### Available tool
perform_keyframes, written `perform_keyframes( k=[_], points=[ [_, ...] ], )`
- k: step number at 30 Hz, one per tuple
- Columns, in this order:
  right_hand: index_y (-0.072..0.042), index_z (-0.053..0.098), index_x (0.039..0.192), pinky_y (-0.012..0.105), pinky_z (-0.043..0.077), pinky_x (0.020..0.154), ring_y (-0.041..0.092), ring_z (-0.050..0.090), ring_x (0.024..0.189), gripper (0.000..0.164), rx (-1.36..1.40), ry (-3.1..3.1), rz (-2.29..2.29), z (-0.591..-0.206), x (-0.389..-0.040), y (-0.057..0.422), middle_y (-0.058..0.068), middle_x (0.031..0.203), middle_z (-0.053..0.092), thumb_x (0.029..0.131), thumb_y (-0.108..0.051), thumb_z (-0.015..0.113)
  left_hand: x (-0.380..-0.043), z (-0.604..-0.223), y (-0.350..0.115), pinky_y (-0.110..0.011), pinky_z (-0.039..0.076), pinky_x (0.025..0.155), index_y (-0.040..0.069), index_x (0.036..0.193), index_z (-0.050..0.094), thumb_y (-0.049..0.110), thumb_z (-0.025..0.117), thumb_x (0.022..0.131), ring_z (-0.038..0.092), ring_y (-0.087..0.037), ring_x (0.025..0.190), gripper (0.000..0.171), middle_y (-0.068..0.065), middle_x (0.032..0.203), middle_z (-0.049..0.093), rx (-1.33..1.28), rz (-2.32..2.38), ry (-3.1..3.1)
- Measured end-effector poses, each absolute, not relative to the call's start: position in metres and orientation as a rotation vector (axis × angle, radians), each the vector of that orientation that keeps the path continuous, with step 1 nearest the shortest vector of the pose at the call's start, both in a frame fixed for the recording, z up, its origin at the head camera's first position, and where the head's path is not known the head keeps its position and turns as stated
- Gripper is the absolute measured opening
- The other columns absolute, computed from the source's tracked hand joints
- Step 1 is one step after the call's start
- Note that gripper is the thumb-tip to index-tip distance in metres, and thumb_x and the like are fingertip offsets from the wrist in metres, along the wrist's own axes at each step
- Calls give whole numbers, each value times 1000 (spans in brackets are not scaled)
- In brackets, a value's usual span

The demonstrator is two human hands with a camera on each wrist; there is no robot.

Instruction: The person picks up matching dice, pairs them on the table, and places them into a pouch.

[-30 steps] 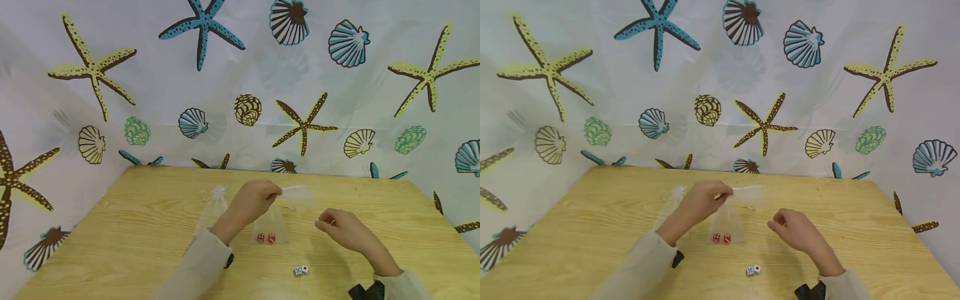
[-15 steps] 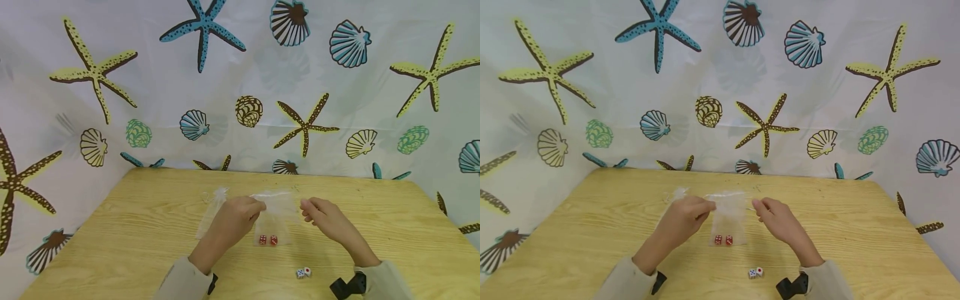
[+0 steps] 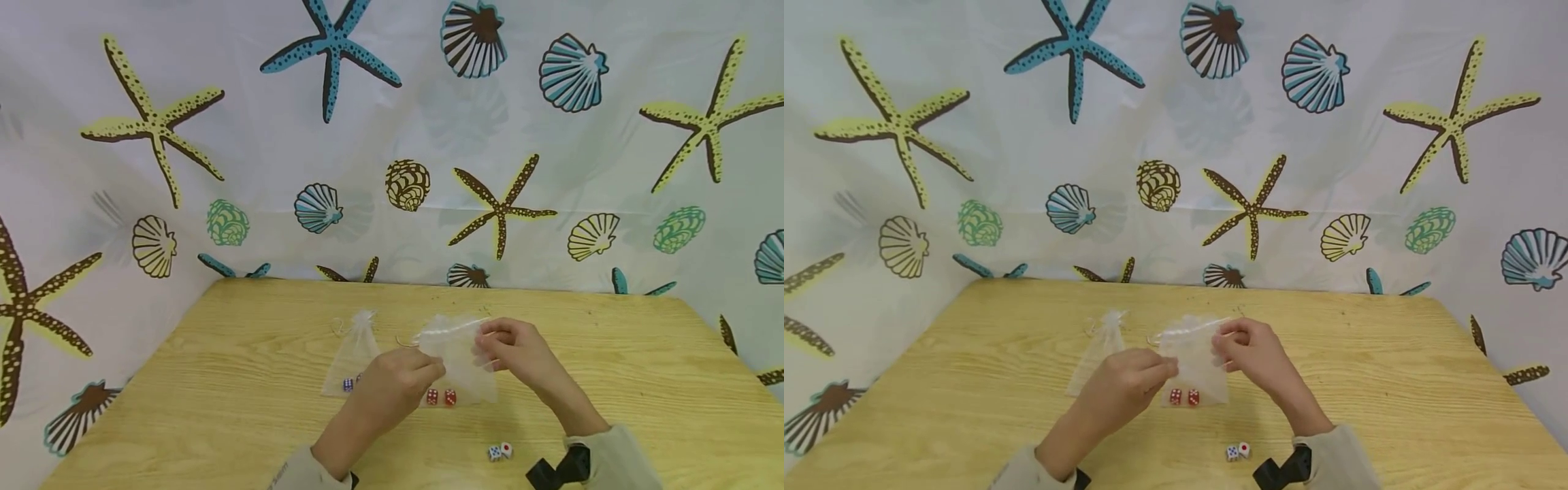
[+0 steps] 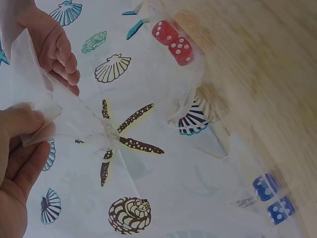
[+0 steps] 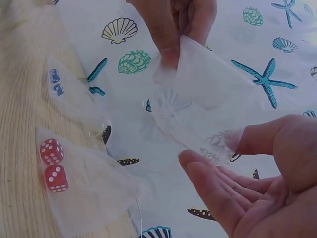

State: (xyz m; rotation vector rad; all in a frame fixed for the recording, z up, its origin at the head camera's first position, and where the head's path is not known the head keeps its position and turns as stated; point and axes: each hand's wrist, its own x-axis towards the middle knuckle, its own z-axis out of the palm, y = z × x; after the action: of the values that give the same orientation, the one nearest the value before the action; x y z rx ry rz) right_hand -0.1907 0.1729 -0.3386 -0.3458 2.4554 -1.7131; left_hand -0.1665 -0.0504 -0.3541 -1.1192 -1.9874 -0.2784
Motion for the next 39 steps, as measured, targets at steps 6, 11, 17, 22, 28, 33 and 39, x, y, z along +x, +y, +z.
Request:
perform_keyframes(
  k=[6,11,17,22,28,33,39],
  points=[
    [11,51,119,25,57,69,9,69,77,36,-371,2382,-1857,-340,-189,176,11,93,71,91,-8,61,-163,-356,-47,-17,54,70,14,85,73,-3,74,74,68,-7,76,20,4,86,72,-1150,-236,-2042],
    [13,52,117,24,57,69,5,69,75,33,-418,2393,-1914,-341,-188,177,14,94,70,90,-3,61,-163,-358,-46,-18,54,72,13,88,73,-2,74,75,67,-7,79,20,4,86,71,-1157,-240,-2096],
    [14,52,117,24,57,69,4,69,75,32,-447,2436,-1950,-339,-185,177,21,97,68,90,-1,61,-162,-358,-48,-23,54,80,14,96,72,19,77,80,67,-9,88,18,5,95,71,-1214,-342,-2213],
    [12,54,114,25,58,67,4,69,74,28,-466,2489,-1950,-338,-183,176,24,97,67,90,-1,61,-164,-357,-49,-25,55,74,12,94,70,20,77,80,67,-12,87,17,1,94,69,-1043,-550,-2180],
    [11,55,111,26,58,67,5,70,76,25,-577,2512,-1960,-336,-180,171,29,98,66,90,1,61,-170,-358,-50,-28,55,72,2,103,57,6,76,79,59,-19,87,31,-9,96,59,-724,-963,-2098],
    [12,55,108,26,58,69,6,70,78,23,-722,2499,-1980,-337,-177,168,24,95,68,89,2,62,-170,-356,-51,-31,56,80,2,121,50,10,73,83,61,-24,97,45,-13,108,60,-571,-1407,-2165],
    [10,56,109,23,57,73,5,69,82,25,-794,2543,-1925,-338,-177,167,26,96,68,87,2,64,-170,-355,-53,-21,55,74,7,114,59,5,73,81,69,-21,79,35,-9,81,69,-470,-1665,-2197]
  ],
)
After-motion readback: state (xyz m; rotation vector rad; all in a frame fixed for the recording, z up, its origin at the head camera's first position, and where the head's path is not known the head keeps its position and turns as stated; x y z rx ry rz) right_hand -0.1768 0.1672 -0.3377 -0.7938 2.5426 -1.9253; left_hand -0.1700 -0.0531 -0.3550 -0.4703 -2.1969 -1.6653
